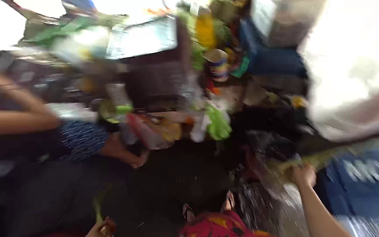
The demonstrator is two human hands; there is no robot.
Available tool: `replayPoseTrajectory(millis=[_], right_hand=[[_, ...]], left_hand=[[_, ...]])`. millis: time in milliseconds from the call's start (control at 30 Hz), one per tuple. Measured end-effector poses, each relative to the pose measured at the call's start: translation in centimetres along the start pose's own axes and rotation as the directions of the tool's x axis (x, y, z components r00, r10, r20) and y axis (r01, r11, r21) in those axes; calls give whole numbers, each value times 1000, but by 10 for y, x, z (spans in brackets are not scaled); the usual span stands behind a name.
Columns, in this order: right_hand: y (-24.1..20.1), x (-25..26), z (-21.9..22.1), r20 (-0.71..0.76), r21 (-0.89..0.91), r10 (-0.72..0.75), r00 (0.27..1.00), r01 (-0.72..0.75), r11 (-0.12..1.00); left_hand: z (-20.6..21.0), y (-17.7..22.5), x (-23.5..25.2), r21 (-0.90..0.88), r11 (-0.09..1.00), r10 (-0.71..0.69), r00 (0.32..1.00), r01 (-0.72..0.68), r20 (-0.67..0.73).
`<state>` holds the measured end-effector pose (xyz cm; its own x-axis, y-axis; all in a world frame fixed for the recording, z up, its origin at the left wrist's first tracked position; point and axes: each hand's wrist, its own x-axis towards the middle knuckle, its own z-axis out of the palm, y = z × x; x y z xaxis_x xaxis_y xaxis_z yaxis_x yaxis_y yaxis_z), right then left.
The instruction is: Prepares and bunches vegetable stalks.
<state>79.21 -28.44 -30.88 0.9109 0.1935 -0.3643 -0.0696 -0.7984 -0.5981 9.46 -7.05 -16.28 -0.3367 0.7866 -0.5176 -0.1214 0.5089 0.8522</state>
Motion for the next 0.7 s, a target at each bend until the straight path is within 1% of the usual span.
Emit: replayPoseTrajectory(millis=[33,67,100,133,167,200,233,267,300,333,367,400,433,467,500,533,567,600,633,667,700], right_hand=[[-16,-23,15,39,-17,-88,995,89,996],[-31,-44,36,112,-28,-175,978,179,984],[-49,-68,60,220,-9,-257,941,266,964],[-69,-97,83,358,49,-334,872,339,939],[-93,-131,106,514,119,-385,767,381,917],[-122,-170,128,653,198,-418,632,390,899],[-154,-213,150,765,273,-436,474,376,886],[-187,-259,167,845,337,-442,302,340,878],[-220,-306,180,898,367,-420,129,305,879],[-249,-350,191,929,362,-368,-35,289,886],[-274,-391,200,940,333,-291,-175,302,893],[-294,-428,210,938,293,-201,-282,338,895],[-310,-460,220,933,247,-110,-343,390,887],[-321,-486,231,937,200,-30,-348,464,863],[-328,-508,242,950,154,28,-311,545,824],[-333,-525,255,963,107,74,-257,622,776],[-336,-539,268,973,64,104,-207,672,738],[-339,-551,281,979,33,116,-166,695,718],[-342,-560,294,984,20,109,-141,698,715],[-346,-570,304,986,16,105,-130,699,715],[-351,-580,312,985,19,111,-136,710,704]], left_hand=[[8,10,-6,-38,997,-65,988,60,-141],[14,18,-9,-113,989,-115,969,92,-217],[20,26,-12,-193,976,-146,958,98,-248],[26,31,-16,-262,961,-160,953,91,-257],[34,35,-21,-314,946,-162,954,78,-252],[43,39,-25,-355,933,-153,959,60,-240],[52,41,-30,-384,923,-137,964,40,-228],[60,41,-34,-397,917,-123,966,22,-230],[68,39,-37,-397,918,-111,963,5,-245],[73,36,-38,-383,924,-100,962,-5,-253],[75,32,-37,-356,934,-84,966,-9,-244],[75,26,-33,-330,944,-62,974,-13,-216],[71,20,-27,-320,947,-40,985,-16,-170],[64,14,-18,-319,948,-24,993,-14,-115],[54,8,-8,-336,942,-20,998,0,-59],[42,5,5,-351,936,-24,1000,20,-9],[25,3,19,-306,951,-19,999,28,34],[4,2,31,-184,983,1,998,11,66],[-21,2,42,-17,999,29,995,-28,100],[-45,2,52,167,981,84,990,-102,113],[-68,4,61,339,920,171,979,-198,107]])
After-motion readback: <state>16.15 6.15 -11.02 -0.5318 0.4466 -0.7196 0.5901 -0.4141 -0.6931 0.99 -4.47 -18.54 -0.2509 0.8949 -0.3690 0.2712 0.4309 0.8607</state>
